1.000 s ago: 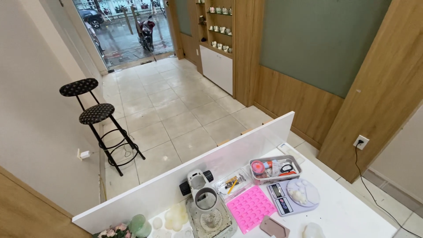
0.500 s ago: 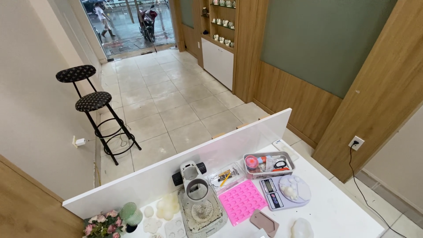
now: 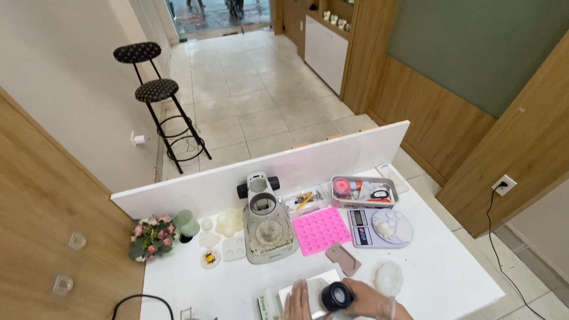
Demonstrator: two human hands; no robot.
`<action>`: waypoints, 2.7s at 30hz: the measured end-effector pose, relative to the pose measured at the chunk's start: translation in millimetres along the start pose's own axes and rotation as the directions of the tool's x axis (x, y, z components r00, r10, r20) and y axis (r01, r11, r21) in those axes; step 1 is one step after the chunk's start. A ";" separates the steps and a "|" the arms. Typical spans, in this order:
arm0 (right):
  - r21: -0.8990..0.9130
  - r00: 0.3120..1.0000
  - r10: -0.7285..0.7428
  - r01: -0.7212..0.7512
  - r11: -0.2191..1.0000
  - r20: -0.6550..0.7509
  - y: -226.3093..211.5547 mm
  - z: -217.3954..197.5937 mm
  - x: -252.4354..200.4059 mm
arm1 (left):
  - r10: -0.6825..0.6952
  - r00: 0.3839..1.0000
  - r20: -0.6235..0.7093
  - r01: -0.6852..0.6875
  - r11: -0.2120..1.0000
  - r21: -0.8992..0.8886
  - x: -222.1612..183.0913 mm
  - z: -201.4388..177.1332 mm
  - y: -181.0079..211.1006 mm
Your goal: Use a heat gun to smooth or melt a wax piece while it sits on a digital scale.
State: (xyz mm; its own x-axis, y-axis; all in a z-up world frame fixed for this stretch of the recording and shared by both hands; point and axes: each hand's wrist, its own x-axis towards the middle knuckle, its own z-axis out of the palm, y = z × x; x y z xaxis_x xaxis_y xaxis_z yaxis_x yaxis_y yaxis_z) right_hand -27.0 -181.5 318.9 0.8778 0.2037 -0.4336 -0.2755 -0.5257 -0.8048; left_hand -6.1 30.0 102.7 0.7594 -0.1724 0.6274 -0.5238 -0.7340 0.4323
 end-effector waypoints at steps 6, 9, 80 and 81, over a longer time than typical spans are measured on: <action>-0.207 0.984 -0.174 0.166 0.964 -0.022 29.3 1.6 12.4 | -0.132 0.891 0.434 0.190 0.977 -0.092 75.6 -139.3 84.0; -0.173 0.990 -0.140 0.133 0.976 -0.031 25.0 2.7 16.7 | -0.171 0.903 0.395 0.219 0.972 -0.082 94.8 -165.8 99.7; 0.306 0.823 0.285 -0.143 0.941 -0.492 -76.6 11.2 -88.7 | -0.024 0.845 0.534 -0.048 0.992 0.121 100.3 -178.9 106.6; 0.200 0.822 0.136 -0.028 0.979 -0.553 -59.9 12.3 -88.9 | 0.038 0.855 0.517 -0.120 0.985 0.126 96.1 -174.8 107.7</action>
State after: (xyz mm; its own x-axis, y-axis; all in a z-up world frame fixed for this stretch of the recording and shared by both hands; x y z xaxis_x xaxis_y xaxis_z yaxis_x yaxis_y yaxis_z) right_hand -93.4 -157.9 400.6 0.9008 -0.3606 -0.2420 -0.3726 -0.3555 -0.8572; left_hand -57.0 49.2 322.7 0.8289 -0.5151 0.2182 -0.5584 -0.7847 0.2691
